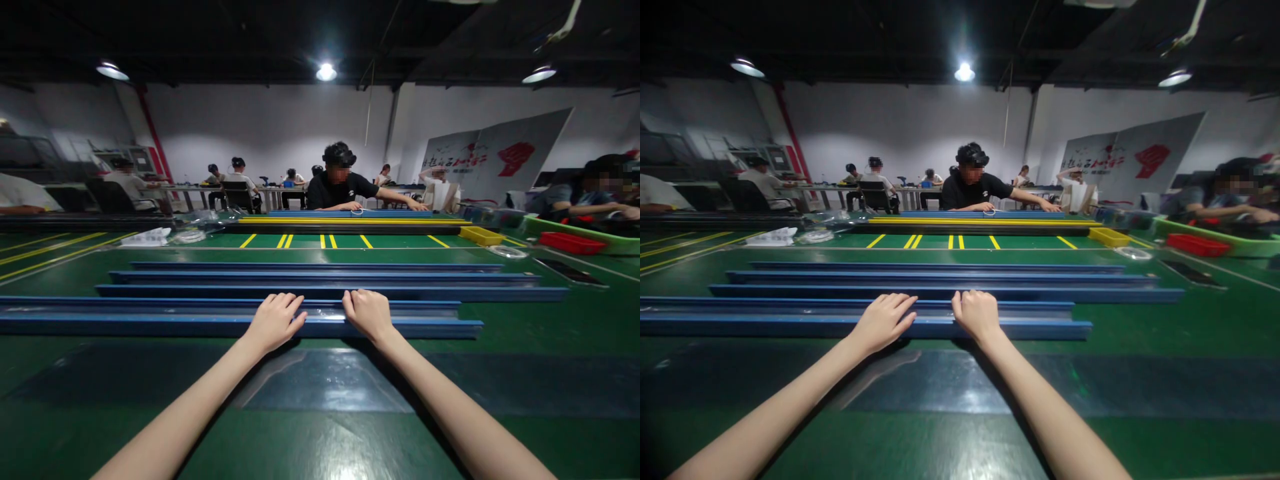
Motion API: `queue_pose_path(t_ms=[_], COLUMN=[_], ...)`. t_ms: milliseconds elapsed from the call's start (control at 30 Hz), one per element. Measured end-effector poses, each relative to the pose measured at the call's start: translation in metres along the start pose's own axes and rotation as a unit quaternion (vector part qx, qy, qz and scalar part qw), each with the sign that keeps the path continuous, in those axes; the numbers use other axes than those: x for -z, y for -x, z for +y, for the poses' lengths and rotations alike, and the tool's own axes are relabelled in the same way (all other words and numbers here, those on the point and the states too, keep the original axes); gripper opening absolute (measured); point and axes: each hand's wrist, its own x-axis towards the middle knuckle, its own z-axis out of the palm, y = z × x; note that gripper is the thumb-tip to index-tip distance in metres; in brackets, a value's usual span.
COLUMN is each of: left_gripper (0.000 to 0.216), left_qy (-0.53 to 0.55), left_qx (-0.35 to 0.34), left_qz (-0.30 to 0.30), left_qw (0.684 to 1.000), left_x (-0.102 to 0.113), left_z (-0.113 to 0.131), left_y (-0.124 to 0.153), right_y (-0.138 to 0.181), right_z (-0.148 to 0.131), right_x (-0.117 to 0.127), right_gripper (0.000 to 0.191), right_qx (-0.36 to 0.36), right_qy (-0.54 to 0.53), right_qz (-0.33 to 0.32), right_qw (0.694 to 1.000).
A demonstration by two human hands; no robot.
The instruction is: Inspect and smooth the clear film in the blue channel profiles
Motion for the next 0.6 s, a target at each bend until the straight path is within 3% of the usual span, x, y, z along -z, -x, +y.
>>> queue_pose_path(t_ms=[400, 600], left_gripper=[0.031, 0.029], left_qy=[0.015, 0.019], left_qx=[0.079, 0.086], left_qz=[-0.072, -0.088], left_qw=[0.994, 0.992], left_x=[0.004, 0.006], left_z=[-0.006, -0.006], left_y=[-0.008, -0.011], right_y=[0.002, 0.002], right_z=[0.006, 0.01], right_x=[0.003, 0.007], right_gripper=[0.042, 0.042], right_qx=[0.053, 0.063], right_qy=[-0.02, -0.018], right_qz=[-0.018, -0.042], right_qw=[0.998, 0.997])
